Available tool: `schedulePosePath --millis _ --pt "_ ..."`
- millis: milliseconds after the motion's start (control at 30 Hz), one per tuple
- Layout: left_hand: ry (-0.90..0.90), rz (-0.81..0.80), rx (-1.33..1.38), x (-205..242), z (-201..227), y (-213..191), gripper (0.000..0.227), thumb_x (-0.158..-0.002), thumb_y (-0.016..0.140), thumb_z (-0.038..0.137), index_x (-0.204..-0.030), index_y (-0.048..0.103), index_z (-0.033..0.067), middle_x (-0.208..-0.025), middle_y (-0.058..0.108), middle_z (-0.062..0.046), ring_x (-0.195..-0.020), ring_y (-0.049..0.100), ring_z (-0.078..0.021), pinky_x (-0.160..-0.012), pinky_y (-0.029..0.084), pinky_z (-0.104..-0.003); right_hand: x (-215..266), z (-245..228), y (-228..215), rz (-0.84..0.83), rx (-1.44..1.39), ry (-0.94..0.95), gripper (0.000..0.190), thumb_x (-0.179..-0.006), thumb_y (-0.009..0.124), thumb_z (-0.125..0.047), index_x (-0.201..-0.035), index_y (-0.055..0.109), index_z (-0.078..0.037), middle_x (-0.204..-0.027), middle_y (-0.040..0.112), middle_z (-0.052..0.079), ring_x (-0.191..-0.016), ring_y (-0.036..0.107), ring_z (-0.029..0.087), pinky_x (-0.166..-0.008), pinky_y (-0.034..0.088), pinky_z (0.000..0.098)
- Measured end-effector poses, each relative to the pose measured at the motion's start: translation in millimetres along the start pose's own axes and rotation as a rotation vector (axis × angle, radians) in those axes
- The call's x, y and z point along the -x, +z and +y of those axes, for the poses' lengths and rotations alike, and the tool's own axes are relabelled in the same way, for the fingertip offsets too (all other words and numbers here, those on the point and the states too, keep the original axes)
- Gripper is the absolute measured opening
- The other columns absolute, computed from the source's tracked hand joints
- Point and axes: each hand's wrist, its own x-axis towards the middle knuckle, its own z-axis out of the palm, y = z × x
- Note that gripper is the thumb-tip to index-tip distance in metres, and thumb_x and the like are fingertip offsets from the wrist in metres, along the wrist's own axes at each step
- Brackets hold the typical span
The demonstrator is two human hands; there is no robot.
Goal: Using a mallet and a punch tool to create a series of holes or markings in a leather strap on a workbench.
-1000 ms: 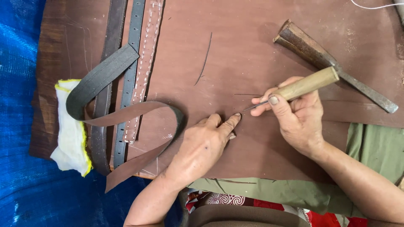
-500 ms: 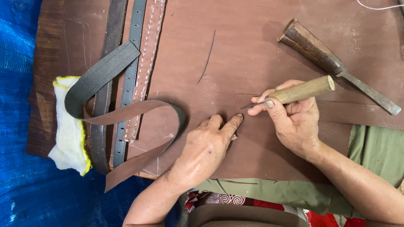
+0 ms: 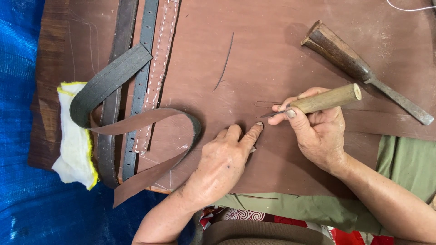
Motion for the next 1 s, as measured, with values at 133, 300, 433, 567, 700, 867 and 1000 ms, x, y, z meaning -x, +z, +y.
schedulePosePath --millis 133,300,433,567,700,867,1000 --pt "0.001 0.006 0.004 0.1 -0.2 -0.2 0.05 -0.095 0.06 0.006 -0.144 0.058 0.0123 -0.087 0.049 -0.007 -0.072 0.056 -0.028 -0.056 0.051 -0.041 0.5 1.1 1.0 0.002 -0.018 -0.002 0.012 -0.107 0.054 -0.007 -0.111 0.047 0.002 -0.09 0.07 0.016 -0.089 0.078 0.03 -0.1 0.065 0.0389" --pt "-0.013 0.0 0.026 0.0 -1.1 2.6 0.048 -0.096 0.061 0.01 -0.143 0.059 0.0132 -0.087 0.049 -0.007 -0.072 0.057 -0.0292 -0.056 0.051 -0.043 0.5 0.6 1.3 -0.001 0.051 -0.035 0.013 -0.108 0.054 -0.009 -0.103 0.057 0.003 -0.087 0.069 0.012 -0.096 0.074 0.029 -0.102 0.066 0.0397" --pt "-0.031 -0.007 0.043 0.1 -1.1 4.1 0.049 -0.096 0.063 0.01 -0.144 0.058 0.0138 -0.088 0.049 -0.007 -0.071 0.057 -0.0292 -0.05 0.05 -0.044 1.2 1.0 1.4 -0.003 0.001 -0.01 0.014 -0.107 0.054 -0.008 -0.113 0.044 0.0 -0.086 0.072 0.016 -0.099 0.077 0.032 -0.1 0.063 0.0384" --pt "-0.025 0.01 0.043 -0.7 -1.4 2.3 0.046 -0.097 0.062 0.012 -0.143 0.059 0.0137 -0.087 0.05 -0.006 -0.071 0.057 -0.0281 -0.051 0.05 -0.042 1.0 1.2 1.0 -0.005 0.047 -0.021 0.01 -0.107 0.054 -0.008 -0.109 0.05 0.001 -0.086 0.072 0.013 -0.1 0.076 0.03 -0.099 0.063 0.0368" --pt "-0.027 -0.007 0.071 -0.9 -2.1 2.9 0.047 -0.096 0.063 0.013 -0.143 0.059 0.0136 -0.088 0.05 -0.007 -0.074 0.058 -0.0312 -0.053 0.05 -0.045 1.7 1.0 0.7 0.004 0.065 -0.006 0.011 -0.107 0.055 -0.007 -0.102 0.06 0.001 -0.09 0.07 0.012 -0.101 0.077 0.028 -0.099 0.064 0.0356" --pt "-0.026 -0.003 0.058 -1.1 -2.0 1.9 0.047 -0.095 0.063 0.012 -0.142 0.06 0.0142 -0.087 0.05 -0.007 -0.072 0.058 -0.0294 -0.05 0.05 -0.044 1.1 -1.0 1.4 -0.002 0.049 0.006 0.012 -0.107 0.055 -0.007 -0.111 0.049 0.001 -0.088 0.072 0.015 -0.099 0.077 0.03 -0.096 0.064 0.0366" --pt "-0.033 -0.017 0.097 -2.0 -1.9 -0.7 0.045 -0.097 0.063 0.013 -0.142 0.059 0.0128 -0.088 0.049 -0.007 -0.073 0.058 -0.0297 -0.051 0.05 -0.044 0.8 -0.5 1.7 -0.012 0.041 -0.011 0.012 -0.107 0.055 -0.008 -0.111 0.047 0.0 -0.087 0.072 0.015 -0.099 0.077 0.03 -0.098 0.064 0.0381"
